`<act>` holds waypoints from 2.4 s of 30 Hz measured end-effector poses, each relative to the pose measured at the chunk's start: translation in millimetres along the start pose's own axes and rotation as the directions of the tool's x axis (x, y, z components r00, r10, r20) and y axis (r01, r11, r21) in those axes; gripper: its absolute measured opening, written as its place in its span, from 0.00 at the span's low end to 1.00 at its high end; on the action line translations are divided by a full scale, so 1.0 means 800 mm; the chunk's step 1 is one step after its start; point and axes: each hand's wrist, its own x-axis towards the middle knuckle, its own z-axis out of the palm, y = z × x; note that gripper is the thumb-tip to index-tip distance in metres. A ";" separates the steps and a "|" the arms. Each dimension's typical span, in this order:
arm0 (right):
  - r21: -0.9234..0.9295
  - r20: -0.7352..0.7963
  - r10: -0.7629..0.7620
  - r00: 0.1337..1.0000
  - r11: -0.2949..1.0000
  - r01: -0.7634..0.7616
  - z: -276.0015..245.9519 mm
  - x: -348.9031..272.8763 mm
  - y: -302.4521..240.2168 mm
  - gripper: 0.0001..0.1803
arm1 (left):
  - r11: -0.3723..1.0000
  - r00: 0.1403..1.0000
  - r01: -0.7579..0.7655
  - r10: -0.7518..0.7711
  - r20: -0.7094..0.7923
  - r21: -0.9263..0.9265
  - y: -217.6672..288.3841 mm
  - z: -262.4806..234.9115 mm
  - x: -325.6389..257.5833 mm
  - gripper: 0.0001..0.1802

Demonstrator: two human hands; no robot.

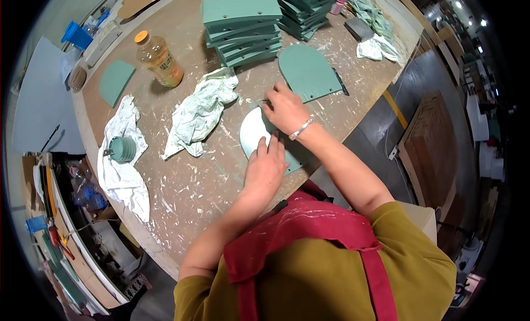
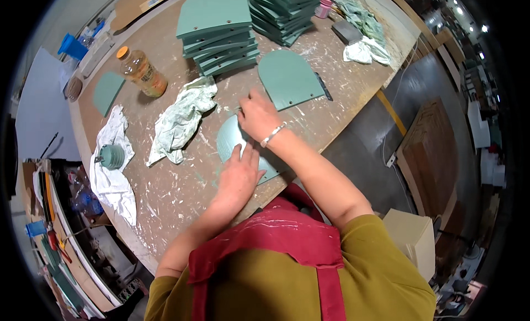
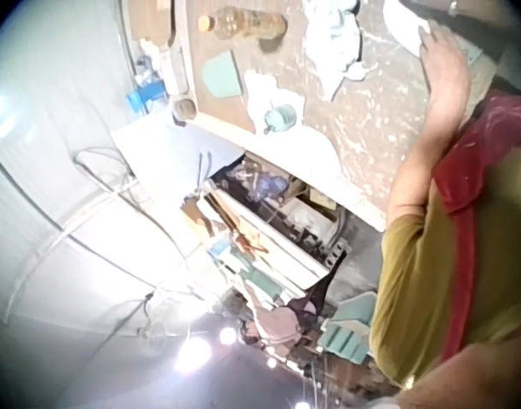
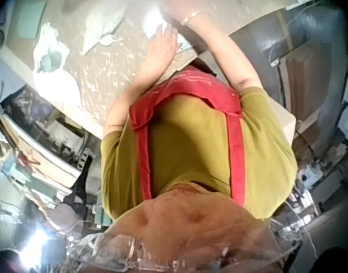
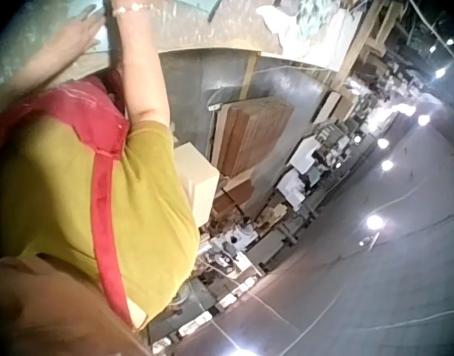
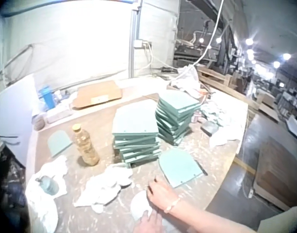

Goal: The person wipes green panels with a cloth and rubs the edges with a small block, handling them one at a time and placing them in a stack.

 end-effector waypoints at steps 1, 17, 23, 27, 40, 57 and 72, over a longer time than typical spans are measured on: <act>-0.009 0.007 0.021 1.000 1.000 -0.021 0.000 -0.004 0.001 0.09 | 1.000 1.000 -0.008 0.008 -0.022 -0.020 -0.002 0.003 -0.001 0.34; 0.061 0.026 0.337 0.941 0.939 -0.338 -0.052 -0.137 0.010 0.13 | 0.997 0.994 -0.076 0.074 -0.085 -0.018 -0.008 0.009 -0.002 0.33; 0.108 0.109 0.385 0.917 0.912 -0.396 -0.076 -0.203 0.002 0.13 | 0.995 0.992 -0.085 0.080 -0.100 -0.048 -0.007 0.005 -0.002 0.30; 0.271 0.241 0.326 0.914 0.882 -0.386 -0.105 -0.243 0.008 0.10 | 0.987 0.991 -0.131 0.131 -0.001 -0.097 -0.025 -0.010 0.005 0.27; 0.190 0.103 -0.429 0.897 0.894 0.406 -0.010 -0.212 -0.040 0.15 | 0.965 0.966 -0.254 0.257 -0.032 0.070 -0.079 -0.003 0.015 0.32; 0.125 0.186 -0.461 0.868 0.887 0.445 -0.027 -0.203 -0.008 0.17 | 0.970 0.972 -0.235 0.235 0.008 0.058 -0.079 -0.004 0.016 0.32; 0.804 0.239 0.409 0.881 0.426 -0.416 -0.109 -0.182 0.070 0.14 | 0.970 0.937 0.245 -0.234 -0.259 0.011 -0.228 -0.001 -0.015 0.28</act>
